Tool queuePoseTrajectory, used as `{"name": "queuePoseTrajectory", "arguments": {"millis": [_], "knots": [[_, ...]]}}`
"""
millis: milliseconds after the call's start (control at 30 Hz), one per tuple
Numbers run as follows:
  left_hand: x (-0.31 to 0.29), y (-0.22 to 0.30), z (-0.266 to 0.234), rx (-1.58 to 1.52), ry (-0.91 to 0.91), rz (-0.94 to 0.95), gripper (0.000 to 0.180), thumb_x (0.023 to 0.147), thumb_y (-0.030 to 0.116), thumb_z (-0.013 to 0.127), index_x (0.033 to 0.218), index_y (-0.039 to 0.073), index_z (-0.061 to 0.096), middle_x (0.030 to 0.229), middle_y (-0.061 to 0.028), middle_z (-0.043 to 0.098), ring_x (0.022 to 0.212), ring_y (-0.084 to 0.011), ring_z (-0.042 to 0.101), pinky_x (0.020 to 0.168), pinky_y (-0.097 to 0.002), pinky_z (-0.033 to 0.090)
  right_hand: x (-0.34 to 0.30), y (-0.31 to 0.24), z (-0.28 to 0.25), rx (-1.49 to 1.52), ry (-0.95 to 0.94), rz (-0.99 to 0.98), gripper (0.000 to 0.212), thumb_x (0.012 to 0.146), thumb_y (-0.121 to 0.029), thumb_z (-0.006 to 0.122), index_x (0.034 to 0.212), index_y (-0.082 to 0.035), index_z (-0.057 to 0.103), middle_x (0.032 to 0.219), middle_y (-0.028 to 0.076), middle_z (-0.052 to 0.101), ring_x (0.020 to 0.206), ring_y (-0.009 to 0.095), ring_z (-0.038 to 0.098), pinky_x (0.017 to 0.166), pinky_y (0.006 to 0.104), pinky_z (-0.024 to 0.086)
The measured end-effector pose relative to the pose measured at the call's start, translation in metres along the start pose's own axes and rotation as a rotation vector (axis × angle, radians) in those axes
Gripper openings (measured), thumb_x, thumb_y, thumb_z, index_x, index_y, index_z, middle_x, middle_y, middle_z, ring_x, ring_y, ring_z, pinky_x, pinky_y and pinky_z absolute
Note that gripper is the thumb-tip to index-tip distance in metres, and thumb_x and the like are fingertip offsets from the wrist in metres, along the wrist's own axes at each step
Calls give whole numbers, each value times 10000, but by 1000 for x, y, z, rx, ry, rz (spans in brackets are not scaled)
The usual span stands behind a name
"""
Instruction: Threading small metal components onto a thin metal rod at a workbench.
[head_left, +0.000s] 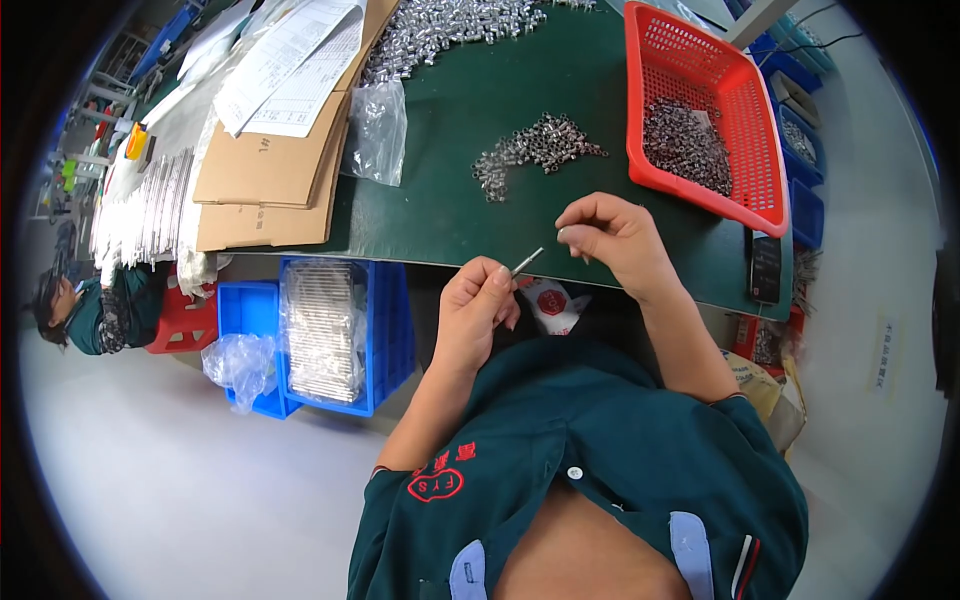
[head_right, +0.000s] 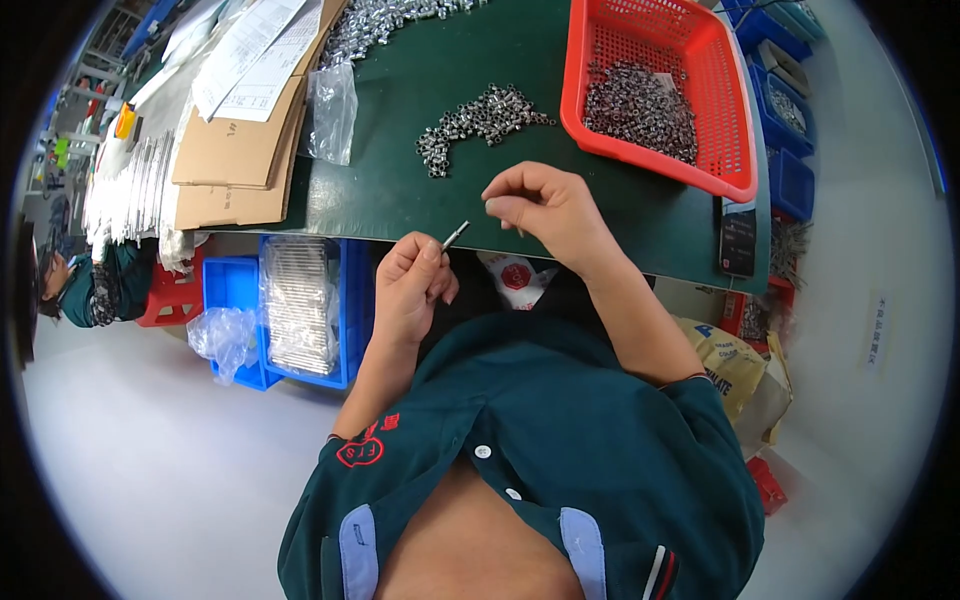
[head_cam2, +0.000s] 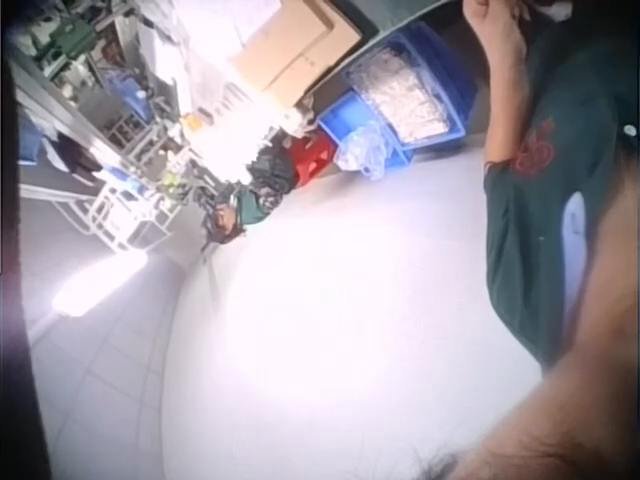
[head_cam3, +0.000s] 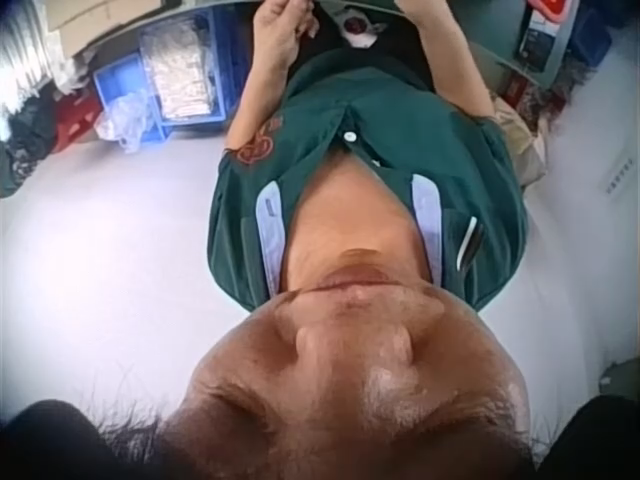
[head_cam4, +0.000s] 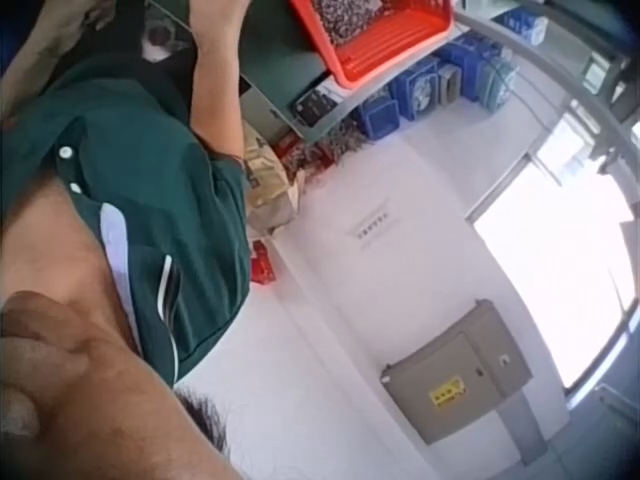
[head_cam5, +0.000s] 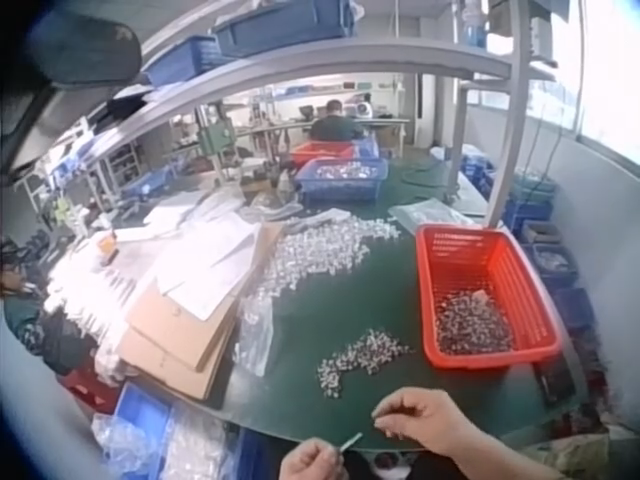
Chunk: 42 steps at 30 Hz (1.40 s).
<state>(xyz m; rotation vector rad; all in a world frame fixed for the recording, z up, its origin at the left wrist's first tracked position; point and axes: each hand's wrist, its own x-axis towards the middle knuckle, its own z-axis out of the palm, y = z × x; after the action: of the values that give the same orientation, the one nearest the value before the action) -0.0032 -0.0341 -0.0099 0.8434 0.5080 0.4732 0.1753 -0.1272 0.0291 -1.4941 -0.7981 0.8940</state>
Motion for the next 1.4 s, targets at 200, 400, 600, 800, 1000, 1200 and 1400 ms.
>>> {"name": "queuePoseTrajectory", "arguments": {"millis": [200,400,600,800,1000,1200,1400], "knots": [[2,-1,3,53,-48,12,215,924,210,564,805,38,515,609,12,438,483,-62,369,476,-248,383,-6,-4,4,193,-114,112,109,820,27,613,928,10,622,790,25,623,677,66,561,631,189,466],[0,2,5,91,-34,21,214,926,212,562,805,42,515,638,13,453,493,-61,379,480,-240,393,-10,-11,8,-134,-70,-222,106,797,32,634,900,20,613,823,34,613,717,75,559,642,205,461],[6,14,23,118,-127,43,208,934,214,548,818,46,509,656,15,456,492,-60,378,476,-236,394,-17,-27,-3,-173,-118,-217,130,771,30,661,891,24,610,868,40,593,759,95,554,668,230,460],[33,44,63,380,-163,107,197,938,185,541,813,36,512,648,8,477,508,-54,415,459,-218,382,-12,-63,-33,-360,71,-526,302,707,35,689,995,-21,619,955,69,597,836,178,582,719,273,474],[87,71,128,777,-273,310,237,917,197,575,765,15,564,555,8,486,472,-47,456,423,-216,360,0,-84,-74,-669,238,-789,281,660,25,694,926,-44,636,919,84,628,879,261,598,790,344,477],[118,74,170,766,-407,188,263,919,252,582,786,32,527,557,17,457,453,-53,427,411,-204,355,6,-86,-120,-545,280,-713,182,692,42,681,854,-28,635,847,69,634,850,214,600,738,302,480],[131,76,166,744,-342,175,258,928,217,561,774,11,547,545,22,451,433,-44,421,396,-207,340,0,-71,-162,-663,401,-568,176,709,21,681,873,-20,633,851,85,636,855,215,604,743,291,478]]}}
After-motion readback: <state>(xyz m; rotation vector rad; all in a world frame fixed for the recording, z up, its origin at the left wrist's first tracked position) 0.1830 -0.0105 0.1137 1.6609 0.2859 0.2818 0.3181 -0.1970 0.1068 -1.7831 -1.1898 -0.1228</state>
